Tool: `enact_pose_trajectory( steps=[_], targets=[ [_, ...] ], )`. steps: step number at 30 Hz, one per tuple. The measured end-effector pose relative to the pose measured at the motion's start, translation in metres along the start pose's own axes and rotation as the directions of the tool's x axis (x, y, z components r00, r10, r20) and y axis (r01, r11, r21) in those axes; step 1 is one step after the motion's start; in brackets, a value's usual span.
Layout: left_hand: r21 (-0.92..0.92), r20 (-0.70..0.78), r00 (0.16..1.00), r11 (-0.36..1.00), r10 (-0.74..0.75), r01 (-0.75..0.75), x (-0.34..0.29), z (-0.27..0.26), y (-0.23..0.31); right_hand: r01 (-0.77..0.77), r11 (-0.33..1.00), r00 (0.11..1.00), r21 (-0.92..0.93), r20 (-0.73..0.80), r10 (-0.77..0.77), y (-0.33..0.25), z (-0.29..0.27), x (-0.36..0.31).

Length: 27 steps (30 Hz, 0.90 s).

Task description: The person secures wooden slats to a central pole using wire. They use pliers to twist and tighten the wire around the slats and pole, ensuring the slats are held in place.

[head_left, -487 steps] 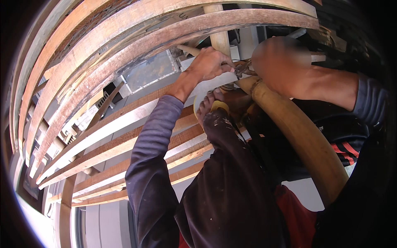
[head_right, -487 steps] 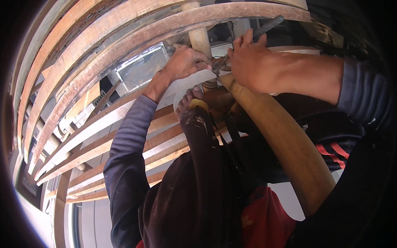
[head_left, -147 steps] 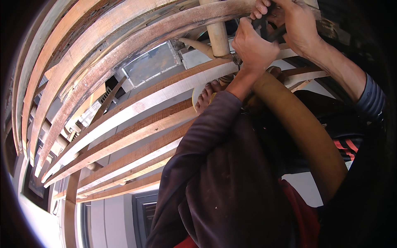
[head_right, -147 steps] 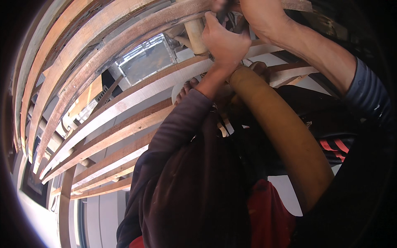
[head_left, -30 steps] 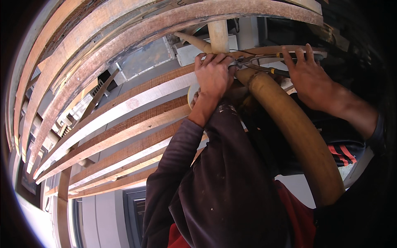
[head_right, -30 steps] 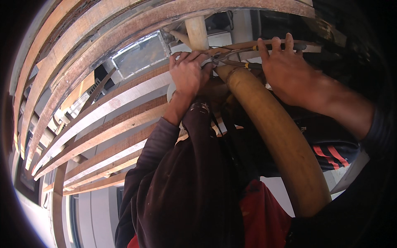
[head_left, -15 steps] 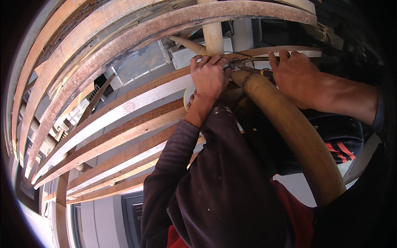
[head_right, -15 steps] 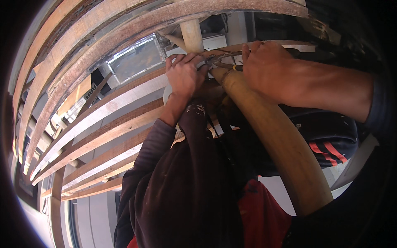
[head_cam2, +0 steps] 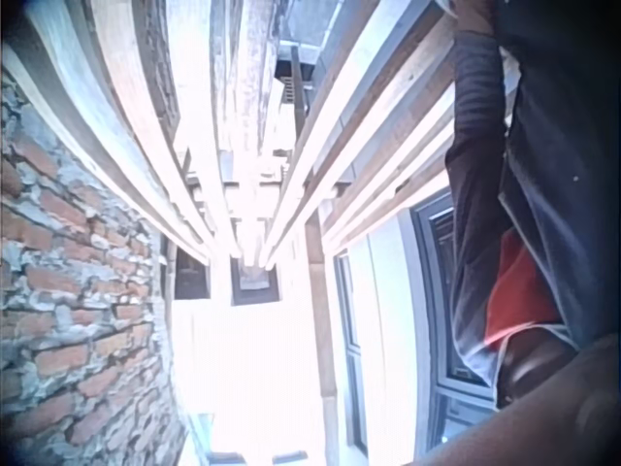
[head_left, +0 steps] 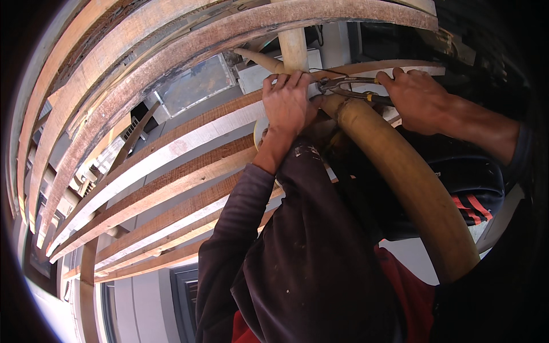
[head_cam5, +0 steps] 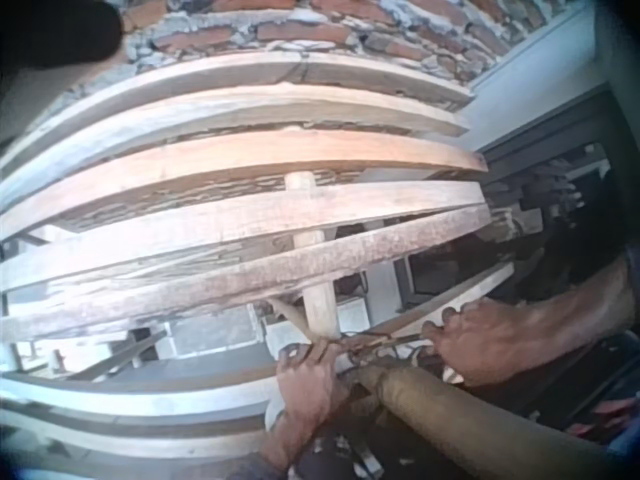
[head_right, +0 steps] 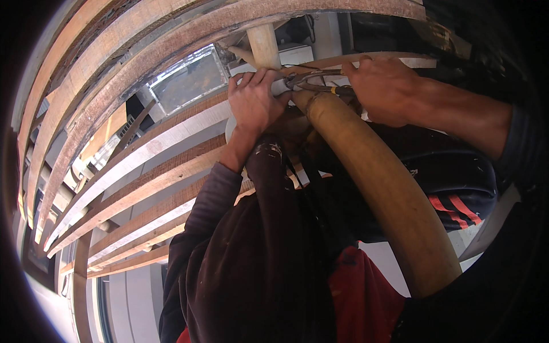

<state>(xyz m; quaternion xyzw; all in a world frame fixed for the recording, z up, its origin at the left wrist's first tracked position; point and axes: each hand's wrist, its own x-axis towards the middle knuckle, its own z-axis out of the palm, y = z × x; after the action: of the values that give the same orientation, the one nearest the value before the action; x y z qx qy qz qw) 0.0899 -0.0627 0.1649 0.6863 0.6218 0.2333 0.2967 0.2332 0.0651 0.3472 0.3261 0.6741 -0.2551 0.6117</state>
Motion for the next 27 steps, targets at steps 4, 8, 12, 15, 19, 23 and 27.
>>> enact_pose_trajectory(
  steps=[4, 8, 12, 15, 19, 23, 27],
  targets=[
    [0.033, 0.008, 1.000, 0.999, -0.017, 0.017, -0.003, 0.002, 0.000, 0.000, 0.998, 0.991, -0.058, -0.135, -0.008, 0.007, 0.020, 0.002],
    [0.016, 0.002, 1.000, 1.000, 0.003, -0.003, -0.002, 0.002, -0.001, -0.009, 0.998, 0.990, -0.060, -0.143, 0.001, 0.011, 0.025, 0.004],
    [0.008, -0.002, 1.000, 1.000, 0.011, -0.011, -0.002, 0.002, -0.002, -0.014, 0.998, 0.984, -0.060, -0.176, 0.003, 0.011, 0.028, 0.005],
    [0.016, -0.005, 1.000, 1.000, 0.015, -0.015, -0.003, 0.001, -0.002, -0.005, 0.998, 0.975, -0.067, -0.221, -0.009, 0.010, 0.032, 0.003],
    [-0.056, 0.056, 0.998, 0.998, -0.025, 0.028, -0.002, -0.006, -0.002, 0.012, 0.987, 0.965, -0.158, -0.257, -0.052, 0.004, 0.028, -0.001],
    [-0.363, 0.124, 0.989, 0.931, 0.081, -0.031, 0.020, -0.032, -0.001, -0.037, 0.893, 0.933, -0.449, -0.336, -0.130, 0.002, 0.020, -0.003],
    [-0.650, 0.483, 0.798, 0.758, 0.361, 0.050, 0.074, -0.029, 0.009, -0.069, 0.762, 0.832, -0.644, -0.458, -0.312, 0.009, 0.015, 0.008]
  ],
)
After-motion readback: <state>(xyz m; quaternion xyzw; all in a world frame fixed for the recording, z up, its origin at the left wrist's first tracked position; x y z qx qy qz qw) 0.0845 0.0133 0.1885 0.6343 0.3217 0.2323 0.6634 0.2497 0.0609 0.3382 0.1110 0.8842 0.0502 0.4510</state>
